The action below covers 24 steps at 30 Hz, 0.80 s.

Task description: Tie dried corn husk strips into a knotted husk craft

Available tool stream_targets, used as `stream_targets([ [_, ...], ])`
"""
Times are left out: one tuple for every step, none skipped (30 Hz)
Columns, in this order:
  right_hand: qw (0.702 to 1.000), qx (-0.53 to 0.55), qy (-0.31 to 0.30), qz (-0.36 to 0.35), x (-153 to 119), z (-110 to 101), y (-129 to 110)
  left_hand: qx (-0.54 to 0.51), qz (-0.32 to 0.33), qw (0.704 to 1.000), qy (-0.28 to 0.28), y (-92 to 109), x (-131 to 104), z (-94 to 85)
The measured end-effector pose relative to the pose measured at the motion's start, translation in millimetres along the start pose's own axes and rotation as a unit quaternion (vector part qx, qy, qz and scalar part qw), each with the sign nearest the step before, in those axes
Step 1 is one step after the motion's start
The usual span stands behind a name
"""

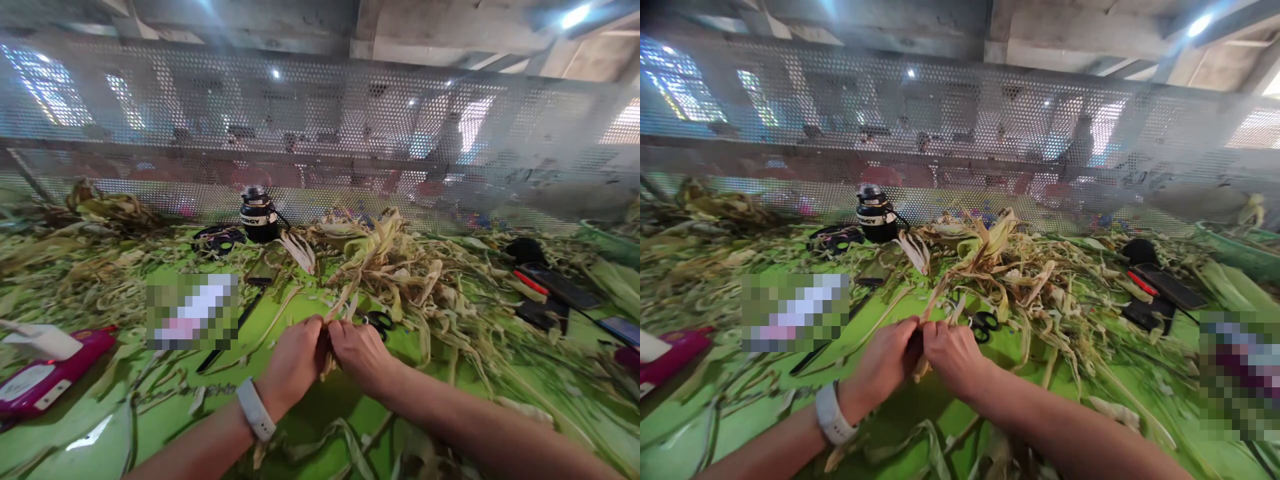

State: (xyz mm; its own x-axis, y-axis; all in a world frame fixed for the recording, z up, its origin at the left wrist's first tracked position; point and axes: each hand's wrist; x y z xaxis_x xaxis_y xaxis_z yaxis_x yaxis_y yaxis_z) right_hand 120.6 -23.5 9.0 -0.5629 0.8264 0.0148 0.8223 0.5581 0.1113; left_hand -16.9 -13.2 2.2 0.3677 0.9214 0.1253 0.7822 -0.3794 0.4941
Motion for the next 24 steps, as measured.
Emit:
stream_targets([
  [1.0, -0.007, 0.004, -0.01, -0.3, 0.5, 0.1, 0.001, -0.001, 1.0, -0.004, 0.9, -0.2, -1.1],
  [1.0, -0.011, 0.009, -0.018, -0.9, 1.2, -0.2, 0.001, -0.003, 1.0, -0.008, 1.6, -0.4, -1.9],
  [0.999, -0.013, 0.016, -0.026, -1.6, 1.9, -0.9, 0.002, -0.003, 1.0, -0.01, 2.0, -0.5, -2.3],
  [0.999, -0.014, 0.022, -0.034, -2.5, 2.6, -1.9, 0.006, -0.004, 1.0, -0.013, 1.8, -0.5, -2.3],
  [0.999, -0.014, 0.03, -0.04, -3.5, 3.0, -3.1, 0.014, -0.005, 1.0, -0.017, 1.0, -0.1, -2.0],
  [0.998, -0.012, 0.039, -0.046, -4.6, 2.9, -4.2, 0.025, -0.009, 0.999, -0.021, -0.4, 0.5, -1.6],
  [0.998, -0.009, 0.05, -0.049, -5.4, 2.2, -4.5, 0.038, -0.015, 0.999, -0.025, -2.4, 1.5, -1.5],
  [0.997, -0.001, 0.06, -0.047, -5.9, 1.0, -3.5, 0.049, -0.023, 0.998, -0.028, -4.9, 2.8, -2.2],
  [0.997, 0.01, 0.072, -0.038, -6.0, -0.7, -0.7, 0.056, -0.029, 0.998, -0.028, -8.0, 4.7, -4.0],
  [0.996, 0.027, 0.084, -0.018, -5.5, -2.9, 4.5, 0.057, -0.041, 0.997, -0.022, -11.5, 6.9, -7.3],
  [0.994, 0.051, 0.095, 0.015, -4.7, -5.5, 12.1, 0.055, -0.043, 0.997, -0.017, -15.5, 9.5, -12.0],
  [0.99, 0.074, 0.113, 0.049, -3.8, -8.4, 22.3, 0.051, -0.048, 0.998, -0.009, -20.1, 12.5, -18.2],
  [0.982, 0.095, 0.14, 0.087, -3.2, -11.7, 34.7, 0.041, -0.067, 0.997, 0.012, -25.3, 15.7, -25.6],
  [0.973, 0.104, 0.167, 0.123, -3.1, -15.5, 48.9, 0.053, -0.088, 0.994, 0.034, -31.3, 18.9, -33.8],
  [0.963, 0.114, 0.186, 0.156, -3.9, -19.9, 64.6, 0.076, -0.12, 0.988, 0.053, -37.8, 21.9, -42.4],
  [0.952, 0.124, 0.203, 0.191, -6.0, -24.9, 81.1, 0.086, -0.136, 0.985, 0.068, -44.9, 24.5, -51.1],
  [0.937, 0.136, 0.223, 0.233, -9.3, -30.7, 97.9, 0.083, -0.158, 0.981, 0.081, -52.0, 26.6, -59.3],
  [0.92, 0.166, 0.243, 0.26, -13.8, -37.1, 114.5, 0.07, -0.176, 0.977, 0.101, -58.8, 28.2, -66.8],
  [0.897, 0.192, 0.273, 0.29, -19.2, -44.0, 130.3, 0.045, -0.188, 0.973, 0.126, -64.8, 29.2, -73.2],
  [0.873, 0.212, 0.298, 0.323, -25.1, -51.2, 144.7, 0.008, -0.208, 0.967, 0.15, -69.5, 29.8, -78.3],
  [0.844, 0.228, 0.333, 0.354, -30.9, -58.3, 157.1, -0.01, -0.213, 0.965, 0.15, -72.5, 29.9, -81.8],
  [0.814, 0.252, 0.369, 0.37, -36.1, -64.8, 166.7, -0.031, -0.215, 0.966, 0.139, -73.8, 29.9, -83.5],
  [0.785, 0.307, 0.392, 0.368, -40.3, -70.4, 173.0, -0.055, -0.214, 0.968, 0.121, -73.5, 29.7, -83.5],
  [0.772, 0.329, 0.4, 0.367, -42.9, -74.7, 175.6, -0.085, -0.21, 0.97, 0.094, -72.1, 29.5, -81.8],
])
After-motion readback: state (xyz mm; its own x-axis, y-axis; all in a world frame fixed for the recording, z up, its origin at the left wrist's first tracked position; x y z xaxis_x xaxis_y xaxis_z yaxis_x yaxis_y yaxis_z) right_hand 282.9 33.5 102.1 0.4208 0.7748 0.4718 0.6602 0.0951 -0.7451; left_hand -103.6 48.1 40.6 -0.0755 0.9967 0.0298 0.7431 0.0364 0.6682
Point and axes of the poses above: each hand's wrist, its own x-axis towards the middle knuckle, its own z-axis out of the palm, y = z × x, and after that the axes turned 4 degrees about -z, right-handed
